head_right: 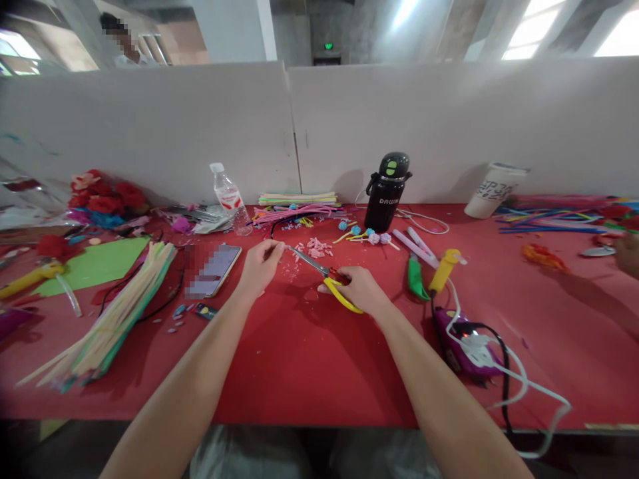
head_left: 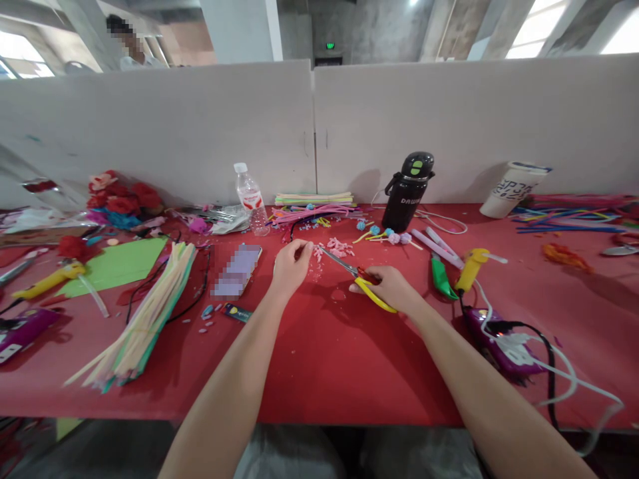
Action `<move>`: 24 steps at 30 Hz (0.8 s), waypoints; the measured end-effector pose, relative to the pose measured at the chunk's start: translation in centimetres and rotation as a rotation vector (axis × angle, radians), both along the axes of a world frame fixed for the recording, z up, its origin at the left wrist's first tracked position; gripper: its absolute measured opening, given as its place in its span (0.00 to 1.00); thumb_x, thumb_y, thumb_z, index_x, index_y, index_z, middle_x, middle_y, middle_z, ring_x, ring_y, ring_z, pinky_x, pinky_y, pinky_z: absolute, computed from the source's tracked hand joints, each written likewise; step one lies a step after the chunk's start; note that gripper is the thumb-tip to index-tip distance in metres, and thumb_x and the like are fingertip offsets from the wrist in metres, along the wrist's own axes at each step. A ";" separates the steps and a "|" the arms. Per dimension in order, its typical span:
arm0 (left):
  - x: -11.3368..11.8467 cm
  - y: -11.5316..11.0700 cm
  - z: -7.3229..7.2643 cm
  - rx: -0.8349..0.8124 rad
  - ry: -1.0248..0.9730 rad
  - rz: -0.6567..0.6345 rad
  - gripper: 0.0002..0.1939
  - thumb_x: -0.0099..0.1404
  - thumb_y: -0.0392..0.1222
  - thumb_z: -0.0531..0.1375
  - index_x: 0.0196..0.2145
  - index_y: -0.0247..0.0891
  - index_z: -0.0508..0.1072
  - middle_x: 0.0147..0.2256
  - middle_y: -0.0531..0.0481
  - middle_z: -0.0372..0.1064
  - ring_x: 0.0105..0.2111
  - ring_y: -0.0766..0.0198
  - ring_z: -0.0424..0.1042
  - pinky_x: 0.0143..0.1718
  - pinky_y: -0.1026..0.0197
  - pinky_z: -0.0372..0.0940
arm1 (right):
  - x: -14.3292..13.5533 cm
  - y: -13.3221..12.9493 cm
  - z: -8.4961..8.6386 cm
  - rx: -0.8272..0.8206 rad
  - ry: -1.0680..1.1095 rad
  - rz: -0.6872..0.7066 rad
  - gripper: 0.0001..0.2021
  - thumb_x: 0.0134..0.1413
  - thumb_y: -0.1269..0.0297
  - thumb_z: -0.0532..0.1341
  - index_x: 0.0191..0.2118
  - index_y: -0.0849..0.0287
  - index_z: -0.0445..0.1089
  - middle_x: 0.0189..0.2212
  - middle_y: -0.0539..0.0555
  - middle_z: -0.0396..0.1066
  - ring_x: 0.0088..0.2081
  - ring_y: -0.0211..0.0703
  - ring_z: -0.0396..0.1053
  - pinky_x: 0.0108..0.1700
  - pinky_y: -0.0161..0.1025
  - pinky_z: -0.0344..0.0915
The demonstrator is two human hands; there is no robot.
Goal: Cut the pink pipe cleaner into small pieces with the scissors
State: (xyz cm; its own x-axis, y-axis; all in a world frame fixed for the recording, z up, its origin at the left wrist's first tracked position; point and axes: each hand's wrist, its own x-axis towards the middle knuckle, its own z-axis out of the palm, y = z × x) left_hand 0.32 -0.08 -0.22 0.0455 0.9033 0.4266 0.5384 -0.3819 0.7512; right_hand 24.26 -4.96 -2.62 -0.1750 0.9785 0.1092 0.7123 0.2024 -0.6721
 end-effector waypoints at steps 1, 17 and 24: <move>0.0 0.0 0.0 0.000 -0.002 -0.001 0.16 0.64 0.51 0.52 0.31 0.38 0.71 0.28 0.50 0.70 0.30 0.64 0.68 0.31 0.65 0.60 | 0.0 0.0 0.0 -0.001 -0.001 -0.002 0.29 0.37 0.36 0.62 0.19 0.58 0.53 0.19 0.45 0.47 0.23 0.33 0.45 0.23 0.33 0.42; -0.1 -0.1 0.2 0.016 0.007 -0.022 0.15 0.64 0.50 0.52 0.31 0.37 0.72 0.27 0.50 0.69 0.28 0.65 0.66 0.31 0.65 0.59 | 0.1 -0.1 0.1 -0.015 0.000 -0.010 0.27 0.37 0.38 0.62 0.20 0.58 0.54 0.18 0.45 0.49 0.22 0.33 0.47 0.23 0.33 0.43; 0.0 -0.1 0.2 0.000 0.002 -0.013 0.15 0.63 0.51 0.52 0.30 0.37 0.72 0.26 0.50 0.69 0.28 0.64 0.66 0.30 0.65 0.59 | 0.0 0.0 0.0 -0.011 0.001 -0.010 0.28 0.37 0.36 0.61 0.19 0.59 0.54 0.18 0.45 0.47 0.23 0.33 0.45 0.22 0.33 0.42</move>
State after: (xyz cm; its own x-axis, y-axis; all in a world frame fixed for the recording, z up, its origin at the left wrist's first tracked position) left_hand 0.30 -0.15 0.02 0.0576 0.9024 0.4269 0.5348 -0.3890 0.7501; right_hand 24.27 -4.96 -2.62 -0.1656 0.9813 0.0982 0.7134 0.1879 -0.6751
